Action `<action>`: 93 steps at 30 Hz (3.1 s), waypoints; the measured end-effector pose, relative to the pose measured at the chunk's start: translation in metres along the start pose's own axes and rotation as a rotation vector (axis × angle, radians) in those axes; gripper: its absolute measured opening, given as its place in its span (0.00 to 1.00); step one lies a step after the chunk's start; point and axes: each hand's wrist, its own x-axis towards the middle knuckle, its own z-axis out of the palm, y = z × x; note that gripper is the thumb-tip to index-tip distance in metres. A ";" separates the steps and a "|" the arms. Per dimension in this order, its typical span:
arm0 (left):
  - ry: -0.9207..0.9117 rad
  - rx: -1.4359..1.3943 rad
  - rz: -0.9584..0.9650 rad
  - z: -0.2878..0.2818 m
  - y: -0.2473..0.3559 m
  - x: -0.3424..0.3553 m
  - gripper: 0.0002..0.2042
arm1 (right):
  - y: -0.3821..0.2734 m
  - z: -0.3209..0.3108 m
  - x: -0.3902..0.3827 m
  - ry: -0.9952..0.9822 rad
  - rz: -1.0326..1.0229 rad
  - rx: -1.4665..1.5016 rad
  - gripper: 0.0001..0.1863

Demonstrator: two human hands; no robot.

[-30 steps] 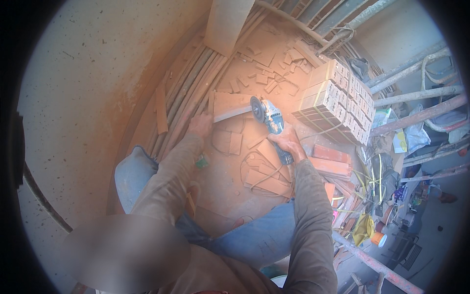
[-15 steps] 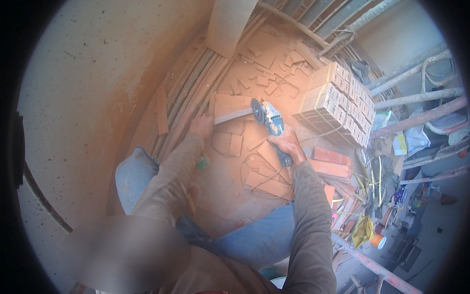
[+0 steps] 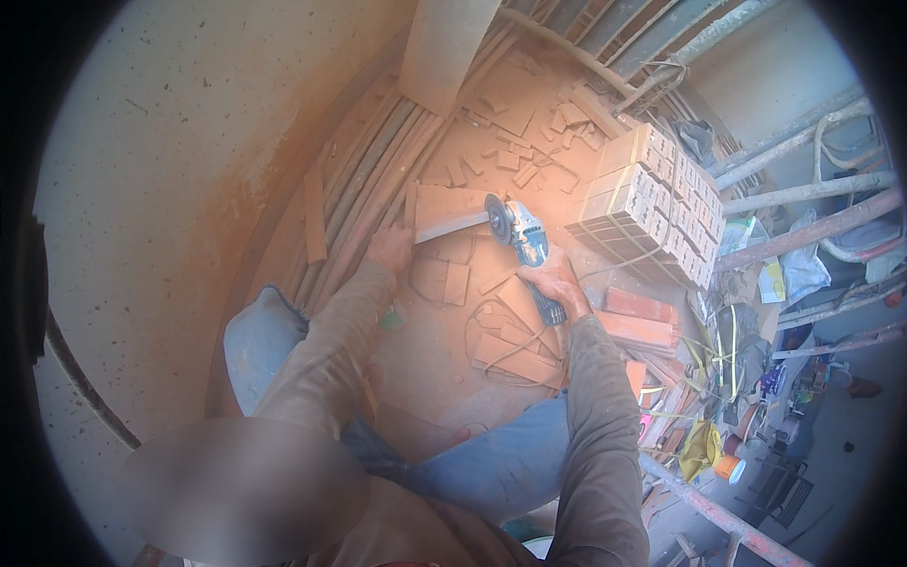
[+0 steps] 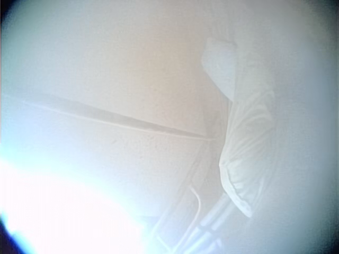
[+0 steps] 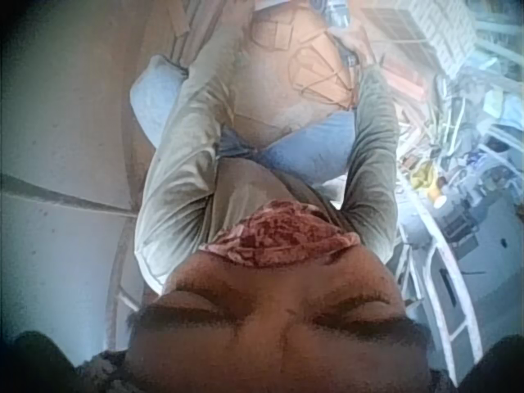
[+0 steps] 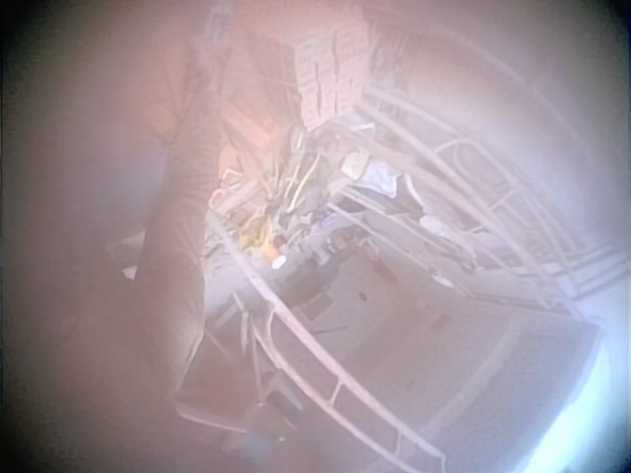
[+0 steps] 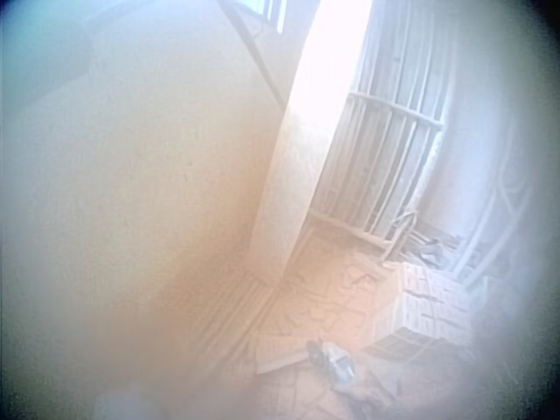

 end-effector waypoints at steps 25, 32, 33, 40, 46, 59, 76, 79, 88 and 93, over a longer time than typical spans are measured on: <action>-0.019 -0.006 -0.020 0.001 0.003 0.001 0.11 | 0.004 -0.002 0.000 -0.011 0.008 0.018 0.24; 0.088 0.047 -0.061 0.017 0.004 -0.003 0.12 | -0.011 -0.011 -0.018 0.039 -0.045 0.057 0.23; 0.104 0.057 -0.078 0.022 0.006 -0.005 0.12 | -0.009 -0.013 -0.019 0.057 -0.055 0.052 0.23; 0.078 0.090 -0.125 0.022 0.029 -0.024 0.21 | -0.002 -0.030 -0.024 0.154 -0.068 0.098 0.27; -0.213 -0.134 -0.251 0.003 0.055 -0.032 0.29 | 0.009 -0.034 -0.024 0.180 -0.006 0.092 0.25; -0.092 -0.660 -0.473 0.040 0.064 -0.016 0.54 | 0.004 -0.031 -0.028 0.174 0.037 0.238 0.21; -0.244 -1.492 -0.562 0.093 0.083 0.000 0.11 | 0.008 -0.025 -0.019 0.165 0.058 0.271 0.18; -0.253 -1.572 -0.581 0.085 0.085 -0.007 0.08 | 0.003 -0.020 -0.016 0.143 0.042 0.278 0.17; -0.278 -1.537 -0.606 0.065 0.093 -0.022 0.14 | -0.009 -0.002 -0.011 0.039 0.063 0.223 0.19; -0.219 -1.602 -0.614 0.071 0.095 -0.028 0.14 | -0.024 0.006 -0.001 0.018 0.065 0.160 0.20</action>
